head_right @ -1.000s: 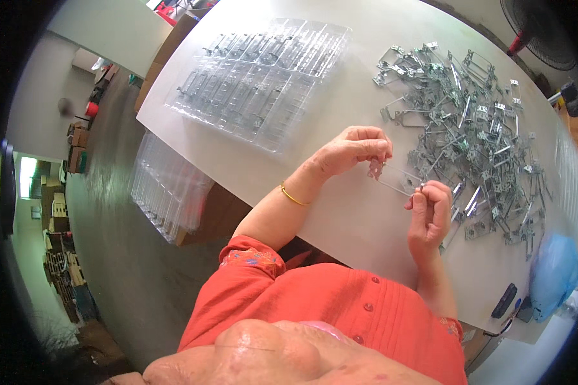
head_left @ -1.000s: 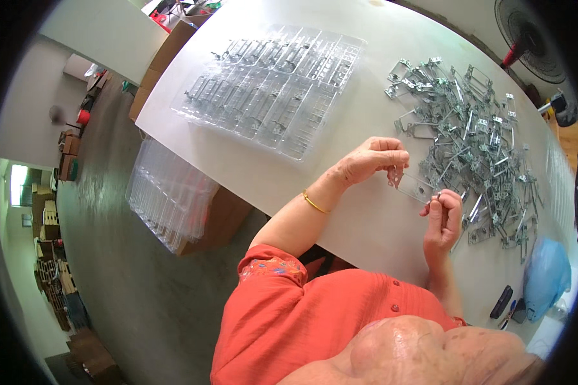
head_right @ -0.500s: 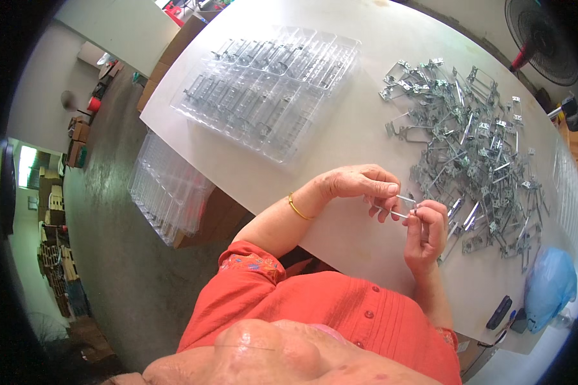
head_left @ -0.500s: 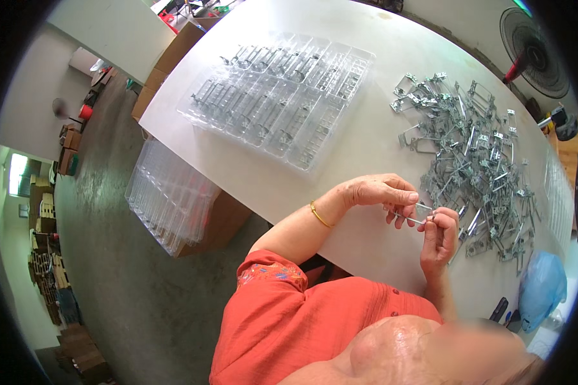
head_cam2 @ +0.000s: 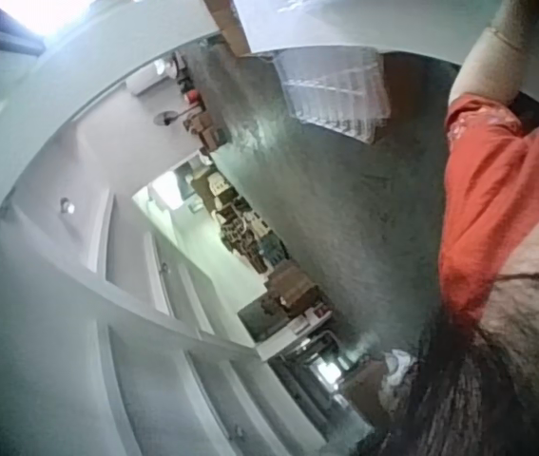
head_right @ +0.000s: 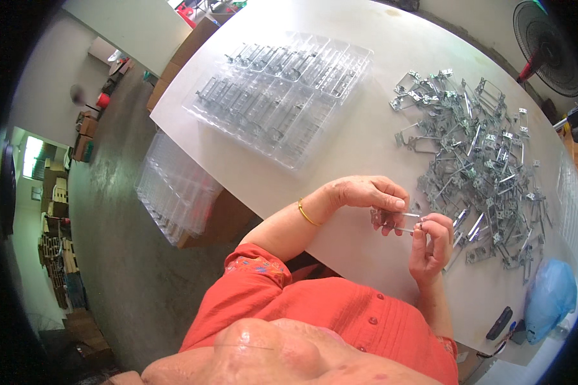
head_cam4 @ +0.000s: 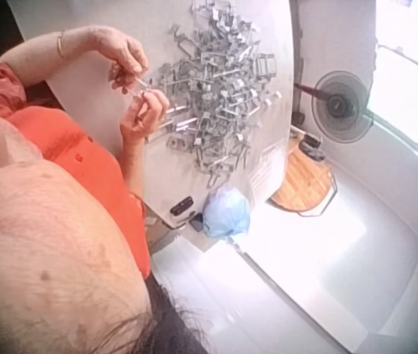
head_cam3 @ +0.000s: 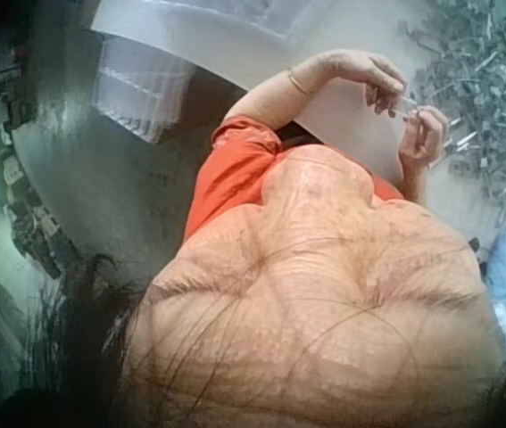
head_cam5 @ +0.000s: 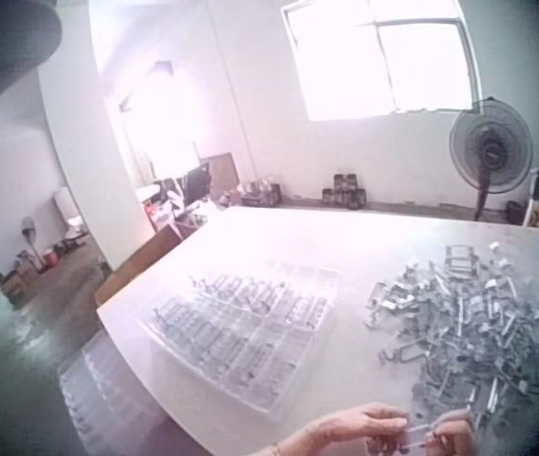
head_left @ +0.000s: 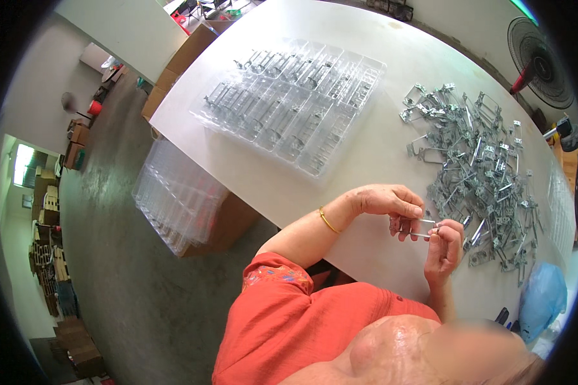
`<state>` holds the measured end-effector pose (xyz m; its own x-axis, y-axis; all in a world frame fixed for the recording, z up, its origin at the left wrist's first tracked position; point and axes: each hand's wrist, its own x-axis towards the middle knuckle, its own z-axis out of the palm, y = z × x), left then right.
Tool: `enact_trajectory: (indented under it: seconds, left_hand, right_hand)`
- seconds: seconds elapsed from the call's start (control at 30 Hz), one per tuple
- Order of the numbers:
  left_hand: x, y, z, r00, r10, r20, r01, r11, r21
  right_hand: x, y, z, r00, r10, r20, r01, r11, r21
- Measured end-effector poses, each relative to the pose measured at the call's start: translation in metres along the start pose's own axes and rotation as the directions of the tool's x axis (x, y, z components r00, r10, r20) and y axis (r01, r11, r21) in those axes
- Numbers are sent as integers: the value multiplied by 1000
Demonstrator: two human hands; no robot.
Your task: The person picks up a metal bracket and a pin by hand, inserts the pin into the bracket, and places the assembled unit into a plastic tray, repeating the process for several more units.
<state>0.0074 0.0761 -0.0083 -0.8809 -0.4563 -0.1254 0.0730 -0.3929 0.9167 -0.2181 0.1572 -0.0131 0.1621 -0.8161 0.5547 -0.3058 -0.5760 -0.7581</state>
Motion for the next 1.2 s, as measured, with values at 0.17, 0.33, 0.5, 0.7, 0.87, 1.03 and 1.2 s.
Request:
enact_trajectory:
  seconds: [0.17,0.33,0.5,0.7,0.87,1.03,1.2]
  left_hand:
    - [1,-4,3,999,-10,41,11,1000,-20]
    - [4,-8,4,997,-11,78,13,1000,-27]
    - [6,-14,1,993,48,112,-42,998,-53]
    - [7,-11,0,995,36,89,-25,993,-115]
    - [6,-9,0,998,28,47,-21,991,-134]
    - [5,-10,-1,1000,1,22,2,992,-126]
    - [7,-13,-6,998,-57,3,57,994,-91]
  right_hand:
    - [-1,5,-3,996,-73,56,76,996,-39]
    - [2,-2,0,995,-92,26,94,992,-79]
    - [0,0,-1,995,-92,36,93,995,-42]
    - [8,-5,0,988,-142,58,146,985,-89]
    - [8,-4,1,995,-93,39,95,993,-75]
    - [7,-5,2,1000,-17,5,17,999,-27]
    - [11,-9,3,994,-102,27,104,991,-81]
